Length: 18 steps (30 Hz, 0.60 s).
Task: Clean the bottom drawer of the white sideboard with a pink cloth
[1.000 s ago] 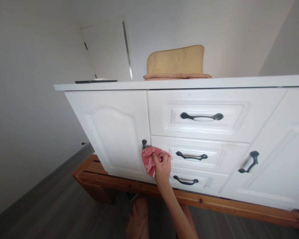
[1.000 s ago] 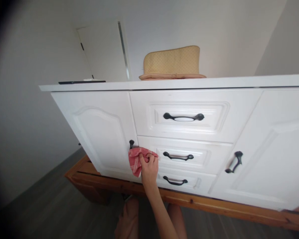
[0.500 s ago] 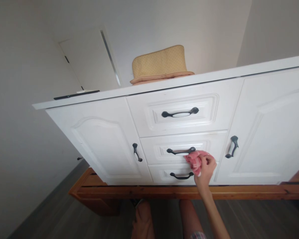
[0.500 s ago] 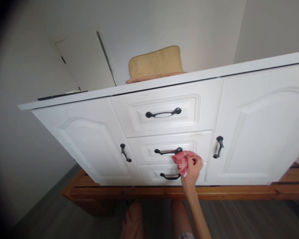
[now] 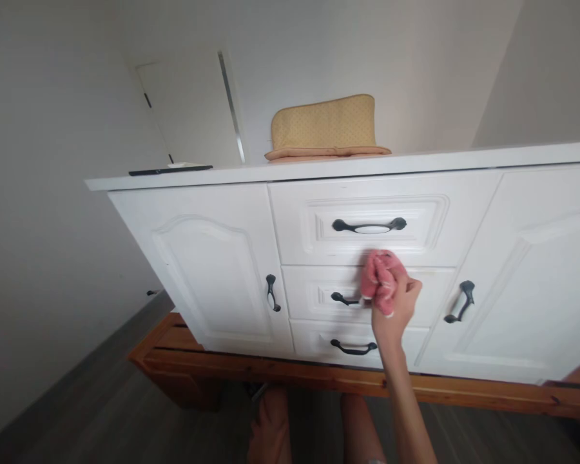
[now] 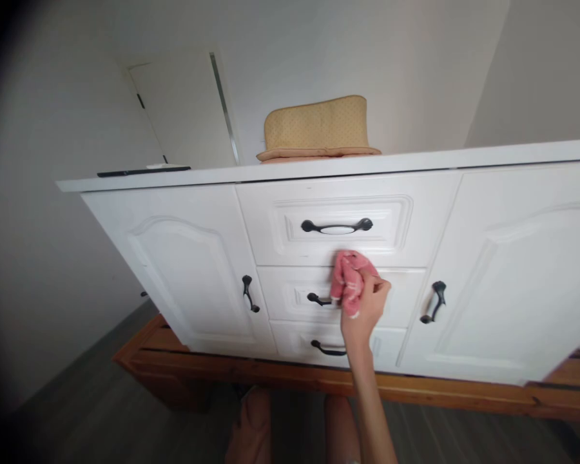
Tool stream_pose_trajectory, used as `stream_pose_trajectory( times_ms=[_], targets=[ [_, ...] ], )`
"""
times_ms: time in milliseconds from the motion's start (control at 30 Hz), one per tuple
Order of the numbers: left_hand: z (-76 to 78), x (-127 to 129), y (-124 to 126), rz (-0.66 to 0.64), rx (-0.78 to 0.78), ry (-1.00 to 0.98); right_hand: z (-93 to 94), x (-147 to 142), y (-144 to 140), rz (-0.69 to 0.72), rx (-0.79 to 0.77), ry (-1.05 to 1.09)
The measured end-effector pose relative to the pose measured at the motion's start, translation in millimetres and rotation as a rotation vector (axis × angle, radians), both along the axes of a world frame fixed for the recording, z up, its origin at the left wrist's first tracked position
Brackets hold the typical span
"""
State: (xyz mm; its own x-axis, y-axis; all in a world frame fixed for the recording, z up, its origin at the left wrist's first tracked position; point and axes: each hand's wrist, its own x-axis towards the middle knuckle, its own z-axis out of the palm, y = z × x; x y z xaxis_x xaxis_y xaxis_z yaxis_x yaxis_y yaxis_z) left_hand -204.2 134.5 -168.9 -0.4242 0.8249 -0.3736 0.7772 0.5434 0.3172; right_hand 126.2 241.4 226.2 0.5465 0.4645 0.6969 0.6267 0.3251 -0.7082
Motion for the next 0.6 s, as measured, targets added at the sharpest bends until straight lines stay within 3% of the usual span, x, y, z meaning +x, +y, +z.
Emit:
stream_pose_trajectory(
  times_ms=[133, 233, 300, 467, 600],
  targets=[
    [-7.0, -8.2, -2.9, 0.003, -0.007, -0.034, -10.7, -77.0, 7.0, 0.146, 0.025, -0.302],
    [-9.7, -10.4, -4.4, 0.025, 0.005, -0.025, -30.0, -124.1, 9.7, 0.151, 0.080, -0.507],
    [-7.6, -10.4, -5.9, 0.023, 0.011, -0.033, -42.5, -140.6, 10.3, 0.129, 0.120, -0.534],
    [7.3, -6.3, -9.9, 0.030, -0.003, -0.038, -85.0, -136.0, 4.5, 0.191, 0.068, -0.537],
    [10.2, -3.6, -10.8, 0.039, 0.021, -0.025, -127.4, -93.8, 0.2, 0.185, 0.006, -0.398]
  ],
)
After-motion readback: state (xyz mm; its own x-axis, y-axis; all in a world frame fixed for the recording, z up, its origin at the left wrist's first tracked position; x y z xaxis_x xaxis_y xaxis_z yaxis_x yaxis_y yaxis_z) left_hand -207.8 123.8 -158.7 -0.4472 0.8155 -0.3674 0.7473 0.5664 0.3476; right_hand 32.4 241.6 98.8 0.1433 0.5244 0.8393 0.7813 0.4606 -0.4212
